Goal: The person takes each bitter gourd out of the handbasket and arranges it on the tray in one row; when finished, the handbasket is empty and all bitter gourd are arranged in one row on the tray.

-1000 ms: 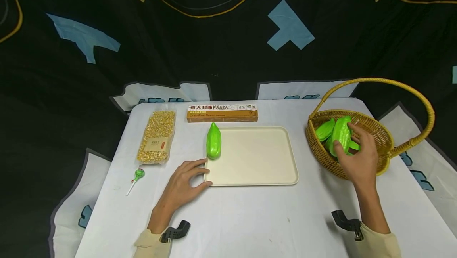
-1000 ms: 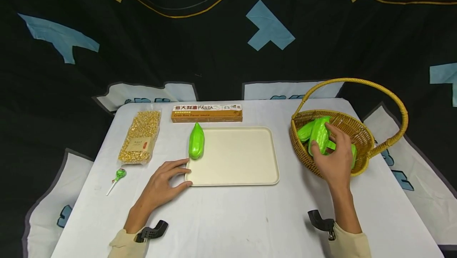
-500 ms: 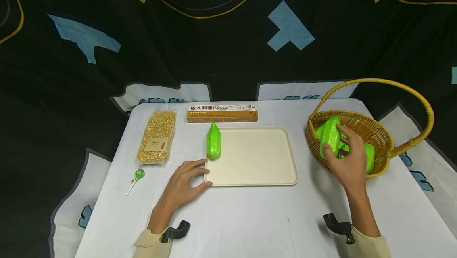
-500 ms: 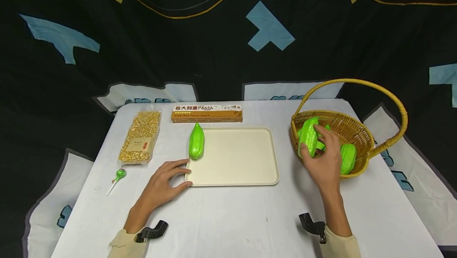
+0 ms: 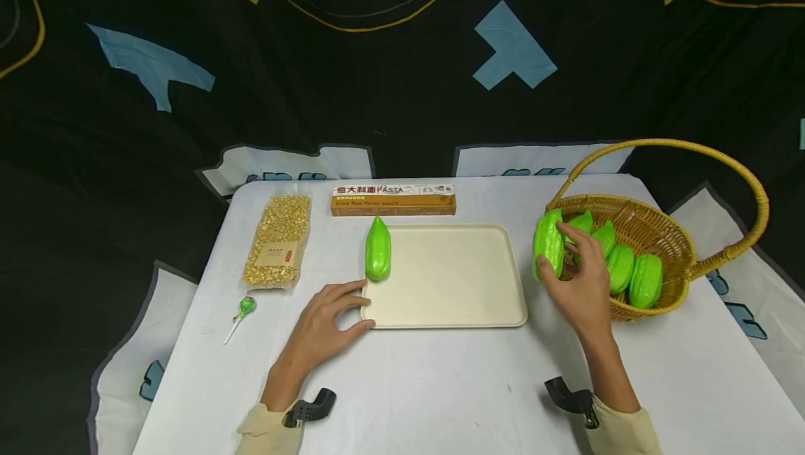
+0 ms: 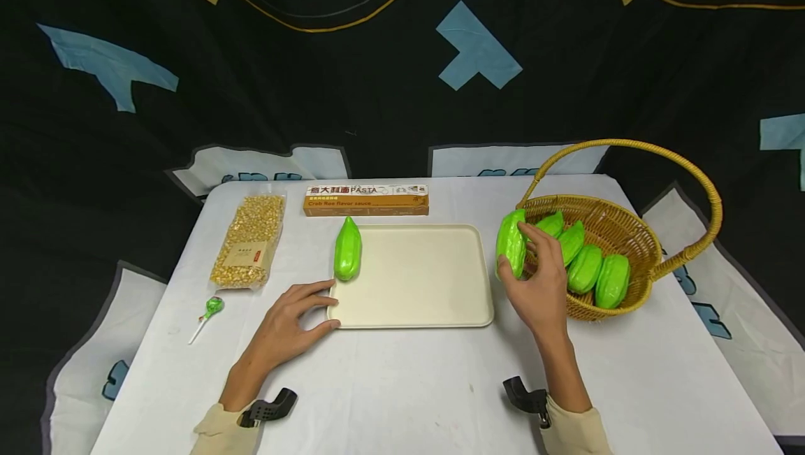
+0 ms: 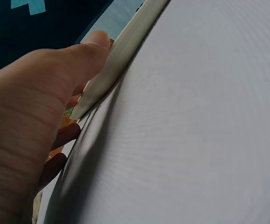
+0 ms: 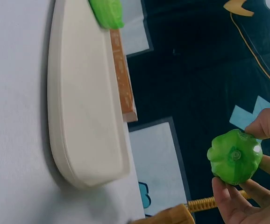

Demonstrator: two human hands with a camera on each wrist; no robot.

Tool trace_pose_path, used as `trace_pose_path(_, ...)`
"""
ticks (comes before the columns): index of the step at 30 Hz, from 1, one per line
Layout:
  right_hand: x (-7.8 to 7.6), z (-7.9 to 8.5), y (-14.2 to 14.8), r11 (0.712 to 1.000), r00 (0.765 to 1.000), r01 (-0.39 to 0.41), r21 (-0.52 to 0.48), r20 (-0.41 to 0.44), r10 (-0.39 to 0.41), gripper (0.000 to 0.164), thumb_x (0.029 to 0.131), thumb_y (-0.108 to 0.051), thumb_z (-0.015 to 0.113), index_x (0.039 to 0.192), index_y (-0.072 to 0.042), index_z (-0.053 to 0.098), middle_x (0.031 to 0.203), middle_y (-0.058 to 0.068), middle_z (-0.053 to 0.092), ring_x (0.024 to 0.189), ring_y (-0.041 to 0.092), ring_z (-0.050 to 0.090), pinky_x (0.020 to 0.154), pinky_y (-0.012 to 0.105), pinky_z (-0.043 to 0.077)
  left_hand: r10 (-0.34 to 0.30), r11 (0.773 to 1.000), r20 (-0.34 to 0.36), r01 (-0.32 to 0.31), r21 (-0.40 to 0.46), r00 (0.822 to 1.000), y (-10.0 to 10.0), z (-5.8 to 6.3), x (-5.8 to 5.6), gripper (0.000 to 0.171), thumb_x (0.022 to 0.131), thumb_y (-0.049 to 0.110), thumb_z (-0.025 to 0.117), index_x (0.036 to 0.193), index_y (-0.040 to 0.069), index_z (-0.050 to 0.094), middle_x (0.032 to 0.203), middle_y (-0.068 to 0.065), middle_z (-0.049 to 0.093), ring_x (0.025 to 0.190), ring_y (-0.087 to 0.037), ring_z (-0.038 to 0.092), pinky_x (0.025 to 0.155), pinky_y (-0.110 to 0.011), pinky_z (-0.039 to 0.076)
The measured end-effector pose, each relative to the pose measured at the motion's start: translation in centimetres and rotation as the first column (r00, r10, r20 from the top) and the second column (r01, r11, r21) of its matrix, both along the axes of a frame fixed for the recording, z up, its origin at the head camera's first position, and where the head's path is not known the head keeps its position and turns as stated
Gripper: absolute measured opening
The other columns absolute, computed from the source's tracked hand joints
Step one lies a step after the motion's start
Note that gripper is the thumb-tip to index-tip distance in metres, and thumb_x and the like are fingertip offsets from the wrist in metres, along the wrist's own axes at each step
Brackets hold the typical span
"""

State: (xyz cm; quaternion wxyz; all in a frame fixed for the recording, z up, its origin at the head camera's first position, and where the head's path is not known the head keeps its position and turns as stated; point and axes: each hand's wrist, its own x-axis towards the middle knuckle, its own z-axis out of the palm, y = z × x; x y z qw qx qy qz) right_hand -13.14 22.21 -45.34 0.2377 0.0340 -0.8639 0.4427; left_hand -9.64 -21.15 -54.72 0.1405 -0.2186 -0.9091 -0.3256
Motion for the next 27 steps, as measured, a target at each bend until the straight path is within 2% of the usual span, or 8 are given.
trace_pose_path(3,-0.2,-0.2,-0.6,1.000,1.000,-0.009,0.000,0.016,0.009,0.064,0.093,-0.001,0.078,0.153,-0.010,0.059,0.153,0.021,0.052,0.130,0.046,0.060,0.087,0.006,0.046,0.004,1.000,0.001,-0.004,-0.005,1.000,0.0,0.1,0.0,0.039,0.083,0.035,0.095,0.115,0.017,0.082,0.146,0.000,0.068,0.129,-0.024,0.064,0.109,-0.048,0.050)
trace_pose_path(8,-0.6,-0.4,-1.5,1.000,0.999,-0.027,-0.007,0.042,0.027,0.064,0.094,-0.002,0.077,0.154,-0.010,0.058,0.155,0.020,0.051,0.133,0.047,0.058,0.090,0.022,0.053,0.001,1.000,-0.015,-0.001,-0.004,1.000,0.1,0.1,0.0,0.039,0.082,0.033,0.096,0.115,0.016,0.082,0.145,-0.001,0.069,0.128,-0.025,0.064,0.108,-0.049,0.050)
trace_pose_path(10,-0.9,-0.6,-1.9,0.999,0.998,-0.045,-0.012,0.047,0.046,0.064,0.094,-0.003,0.077,0.154,-0.009,0.057,0.154,0.021,0.051,0.133,0.047,0.059,0.089,0.023,0.054,-0.001,1.000,-0.026,0.001,-0.003,1.000,0.1,0.1,0.0,0.040,0.081,0.032,0.097,0.114,0.016,0.082,0.145,-0.002,0.069,0.127,-0.026,0.065,0.107,-0.050,0.051)
trace_pose_path(14,-1.4,-1.3,-2.7,0.996,0.995,-0.087,-0.035,0.044,0.089,0.065,0.093,-0.002,0.078,0.154,-0.007,0.056,0.150,0.023,0.052,0.130,0.047,0.061,0.085,0.006,0.049,0.000,1.000,-0.035,0.000,-0.005,0.999,0.1,0.1,0.0,0.039,0.080,0.030,0.097,0.114,0.016,0.082,0.144,-0.002,0.069,0.127,-0.026,0.065,0.105,-0.050,0.051)
trace_pose_path(17,-1.6,-1.9,-3.5,0.993,0.993,-0.107,-0.040,0.042,0.109,0.065,0.091,-0.001,0.080,0.152,-0.006,0.057,0.148,0.024,0.053,0.127,0.046,0.063,0.083,0.006,0.050,0.001,1.000,-0.033,-0.001,-0.007,0.999,0.0,0.0,0.0,0.039,0.081,0.030,0.096,0.114,0.016,0.082,0.145,-0.001,0.069,0.127,-0.025,0.065,0.105,-0.049,0.051)
trace_pose_path(21,-1.8,-2.6,-4.9,0.990,0.989,-0.133,-0.040,0.059,0.135,0.066,0.090,-0.001,0.081,0.152,-0.006,0.058,0.147,0.023,0.054,0.125,0.044,0.065,0.085,0.031,0.063,-0.003,1.000,-0.028,0.003,-0.005,1.000,0.0,0.0,0.0,0.039,0.081,0.032,0.096,0.114,0.017,0.082,0.145,-0.002,0.069,0.127,-0.025,0.064,0.106,-0.049,0.051)
trace_pose_path(24,-1.8,-3.0,-6.0,0.985,0.981,-0.162,-0.062,0.095,0.167,0.067,0.091,-0.003,0.081,0.153,-0.006,0.057,0.149,0.022,0.053,0.126,0.043,0.065,0.087,0.051,0.064,-0.006,1.000,-0.024,0.005,-0.004,1.000,0.0,0.0,0.0,0.040,0.081,0.033,0.096,0.115,0.018,0.082,0.146,-0.001,0.068,0.128,-0.024,0.064,0.107,-0.049,0.051)
trace_pose_path(27,-1.9,-3.4,-7.1,0.980,0.972,-0.184,-0.079,0.135,0.193,0.067,0.092,-0.005,0.081,0.153,-0.007,0.056,0.149,0.021,0.052,0.127,0.042,0.064,0.089,0.055,0.063,-0.003,1.000,-0.011,0.003,-0.004,1.000,-0.1,0.0,0.0,0.040,0.082,0.034,0.095,0.115,0.018,0.082,0.146,0.000,0.068,0.129,-0.024,0.064,0.108,-0.049,0.051)
